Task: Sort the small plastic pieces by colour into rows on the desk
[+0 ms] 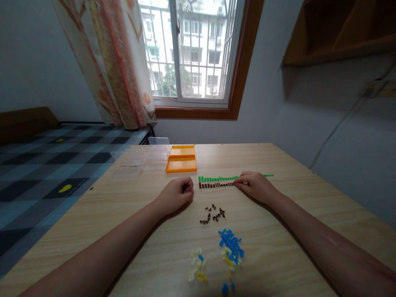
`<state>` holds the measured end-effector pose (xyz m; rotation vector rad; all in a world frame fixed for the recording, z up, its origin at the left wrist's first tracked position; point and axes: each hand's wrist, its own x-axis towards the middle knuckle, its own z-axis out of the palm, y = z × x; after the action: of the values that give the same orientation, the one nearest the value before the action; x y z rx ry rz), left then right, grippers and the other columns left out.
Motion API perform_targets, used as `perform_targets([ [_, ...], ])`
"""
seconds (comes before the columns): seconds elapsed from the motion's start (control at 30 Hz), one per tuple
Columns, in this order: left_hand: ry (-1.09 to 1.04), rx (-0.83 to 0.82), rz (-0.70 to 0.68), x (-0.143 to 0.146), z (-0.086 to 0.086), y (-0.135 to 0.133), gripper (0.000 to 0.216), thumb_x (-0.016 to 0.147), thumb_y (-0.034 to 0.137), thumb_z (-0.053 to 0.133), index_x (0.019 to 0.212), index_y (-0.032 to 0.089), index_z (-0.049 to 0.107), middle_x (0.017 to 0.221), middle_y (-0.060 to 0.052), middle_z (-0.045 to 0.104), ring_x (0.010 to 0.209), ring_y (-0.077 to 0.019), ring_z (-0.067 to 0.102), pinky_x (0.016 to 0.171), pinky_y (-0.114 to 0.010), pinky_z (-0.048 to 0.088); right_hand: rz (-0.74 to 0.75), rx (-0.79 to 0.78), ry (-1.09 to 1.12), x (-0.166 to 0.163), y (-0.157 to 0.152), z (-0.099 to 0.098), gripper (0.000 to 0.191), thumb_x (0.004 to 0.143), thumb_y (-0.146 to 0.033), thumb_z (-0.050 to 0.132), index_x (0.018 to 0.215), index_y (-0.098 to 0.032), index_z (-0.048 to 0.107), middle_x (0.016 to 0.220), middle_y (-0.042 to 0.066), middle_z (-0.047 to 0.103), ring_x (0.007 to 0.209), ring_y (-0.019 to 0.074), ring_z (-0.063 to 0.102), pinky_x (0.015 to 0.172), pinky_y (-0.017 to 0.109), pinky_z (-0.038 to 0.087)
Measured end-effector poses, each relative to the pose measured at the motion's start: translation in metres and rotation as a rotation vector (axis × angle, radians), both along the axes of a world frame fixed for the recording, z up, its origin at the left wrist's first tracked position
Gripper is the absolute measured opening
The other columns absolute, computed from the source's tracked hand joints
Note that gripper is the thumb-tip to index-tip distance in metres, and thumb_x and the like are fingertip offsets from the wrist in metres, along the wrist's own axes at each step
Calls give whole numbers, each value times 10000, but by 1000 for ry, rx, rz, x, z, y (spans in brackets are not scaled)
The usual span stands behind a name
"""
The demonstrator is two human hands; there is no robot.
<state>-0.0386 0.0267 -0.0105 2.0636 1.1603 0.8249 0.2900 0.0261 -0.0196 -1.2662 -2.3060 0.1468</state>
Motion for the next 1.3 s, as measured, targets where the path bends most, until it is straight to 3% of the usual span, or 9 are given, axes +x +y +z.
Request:
perform_targets([
  [0.27, 2, 9, -14, -1, -3, 1, 85, 708, 224, 558, 676, 195, 485, 623, 37, 508, 603, -135, 464, 571, -250, 336, 19, 0, 0, 0, 0, 1, 213, 955, -255, 599, 926, -203, 803, 843, 62, 723, 763, 178, 662, 689, 278, 477],
  [0.47, 53, 51, -60, 1, 2, -4, 64, 715, 185, 568, 678, 187, 515, 630, 29, 533, 601, -131, 476, 569, -243, 346, -9, 113, 115, -10, -12, 11, 193, 938, -251, 612, 908, -187, 792, 840, 72, 714, 712, 163, 638, 672, 277, 474],
  [0.67, 200, 165, -219, 6, 14, -19, 127, 790, 176, 613, 799, 189, 739, 784, -22, 633, 654, -127, 546, 605, -238, 390, 199, 42, 118, -48, -38, 17, 195, 942, -231, 607, 993, -194, 792, 826, 68, 708, 703, 148, 620, 648, 261, 461],
  [0.87, 203, 152, -301, 10, 15, -24, 189, 829, 205, 636, 893, 232, 812, 800, -27, 639, 653, -126, 561, 621, -247, 411, 364, -14, 66, -64, -41, 13, 213, 959, -229, 602, 1060, -232, 789, 874, 57, 714, 776, 154, 641, 716, 268, 477],
  [1.3, 216, 103, -325, 10, 16, -21, 197, 776, 160, 640, 832, 230, 815, 803, -26, 667, 685, -139, 589, 641, -242, 430, 353, -42, -13, -63, -33, 7, 181, 971, -246, 607, 1002, -233, 785, 894, 45, 718, 821, 159, 655, 761, 263, 483],
])
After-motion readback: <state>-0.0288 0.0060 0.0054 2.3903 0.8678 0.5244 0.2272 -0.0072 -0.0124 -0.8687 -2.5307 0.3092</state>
